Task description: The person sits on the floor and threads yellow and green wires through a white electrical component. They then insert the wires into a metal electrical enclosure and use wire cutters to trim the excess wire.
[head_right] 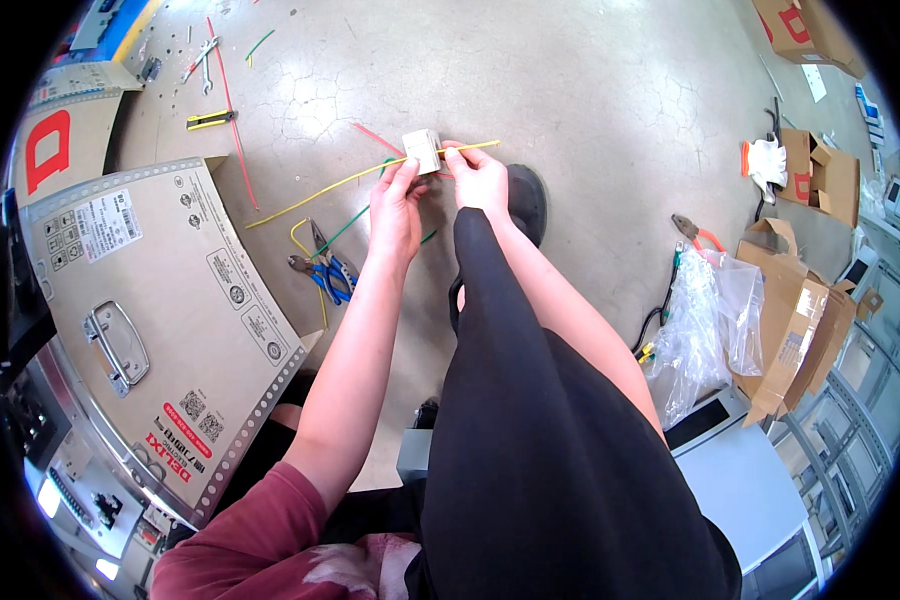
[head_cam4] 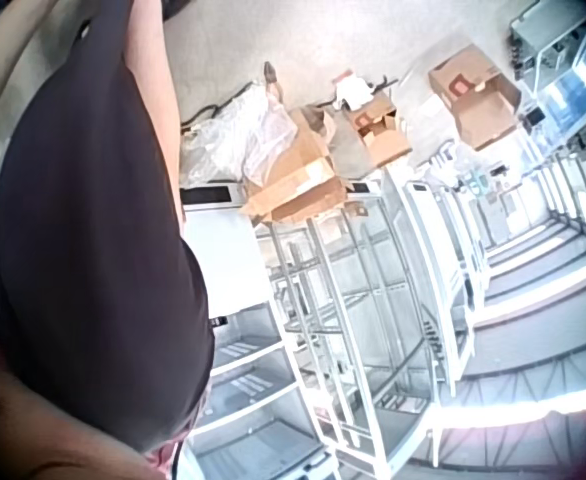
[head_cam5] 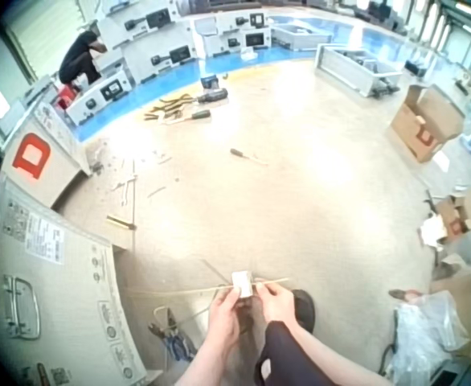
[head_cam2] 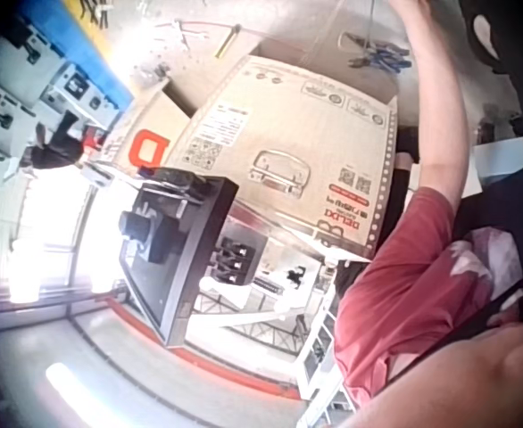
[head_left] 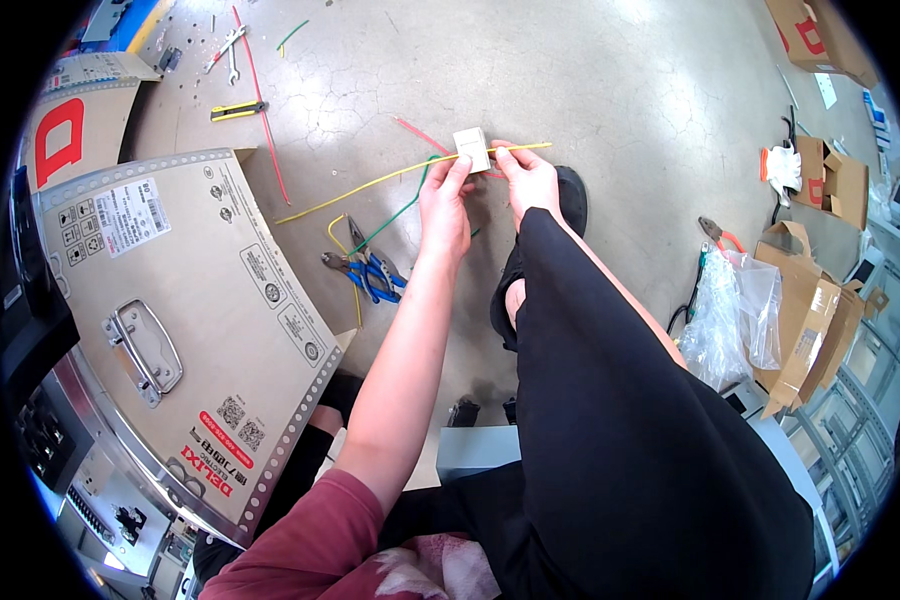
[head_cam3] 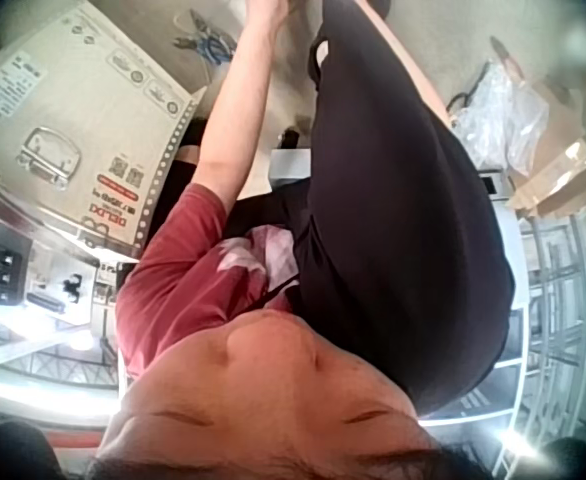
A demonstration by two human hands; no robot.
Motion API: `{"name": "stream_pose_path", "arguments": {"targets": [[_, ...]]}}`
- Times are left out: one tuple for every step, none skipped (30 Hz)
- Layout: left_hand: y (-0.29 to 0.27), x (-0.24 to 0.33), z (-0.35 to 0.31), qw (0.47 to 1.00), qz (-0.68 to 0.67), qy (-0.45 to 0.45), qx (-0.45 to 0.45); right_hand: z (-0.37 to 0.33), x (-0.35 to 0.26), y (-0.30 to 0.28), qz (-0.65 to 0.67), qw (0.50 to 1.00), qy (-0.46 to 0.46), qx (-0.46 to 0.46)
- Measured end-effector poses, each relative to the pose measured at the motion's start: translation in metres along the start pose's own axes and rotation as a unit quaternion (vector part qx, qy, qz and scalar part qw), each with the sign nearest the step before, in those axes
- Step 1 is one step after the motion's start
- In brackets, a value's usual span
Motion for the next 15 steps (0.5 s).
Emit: {"name": "stream_pose_path", "arguments": {"targets": [[0.001,-0.001,0.001,1.000,0.001,-0.002,0.000,0.002,0.002,-0.001,-0.002,1.000,-0.001,0.003],[0.002,-0.002,0.002,1.000,0.002,-0.004,0.001,0.004,0.004,-0.003,-0.003,1.000,-0.001,0.006],[0.002,-0.003,0.003,1.000,0.003,-0.005,0.003,0.004,0.004,-0.002,-0.005,1.000,0.002,0.007],[0.002,-0.003,0.003,1.000,0.002,-0.004,0.009,0.005,0.003,-0.002,-0.008,1.000,0.006,0.009],[0.003,-0.004,0.004,1.000,0.001,-0.003,0.015,0.005,0.002,-0.002,-0.011,1.000,0.010,0.009],[0.005,-0.003,0.005,1.000,0.001,-0.002,0.018,0.006,0.001,-0.003,-0.015,1.000,-0.005,0.024],[0.007,-0.003,0.006,1.000,0.002,-0.006,0.021,0.007,0.000,-0.004,-0.019,0.999,-0.020,0.037],[0.009,-0.003,0.005,1.000,0.002,-0.009,0.025,0.008,-0.001,-0.004,-0.025,0.998,-0.035,0.048],[0.008,-0.003,0.005,1.000,0.001,-0.010,0.030,0.011,0.004,-0.006,-0.080,0.994,-0.047,0.053],[0.005,-0.004,0.005,0.999,0.002,-0.017,0.046,0.014,0.003,-0.004,-0.134,0.988,-0.063,0.048],[0.000,-0.005,0.001,0.997,-0.018,-0.023,0.075,0.008,-0.001,0.000,-0.159,0.985,-0.047,0.052],[-0.003,-0.006,-0.002,0.997,-0.002,-0.027,0.071,0.001,-0.008,0.003,-0.177,0.982,-0.040,0.049],[0.002,0.000,-0.003,0.998,-0.031,-0.013,0.057,-0.003,-0.016,0.005,-0.177,0.981,-0.061,0.053],[0.009,0.000,-0.007,0.996,-0.032,-0.027,0.080,-0.004,-0.017,0.001,-0.168,0.983,-0.034,0.061],[0.021,0.003,-0.007,0.998,-0.018,-0.033,0.057,0.004,-0.012,-0.010,-0.105,0.991,-0.038,0.076]]}}
Point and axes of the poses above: each hand's wrist, its own z-axis towards the middle knuckle, its own y-axis out of the palm, x = y × z, the point moved 6 cm from there along z, towards the middle knuckle, and after that the axes turned 1 degree about -y, right-handed, at the moved point
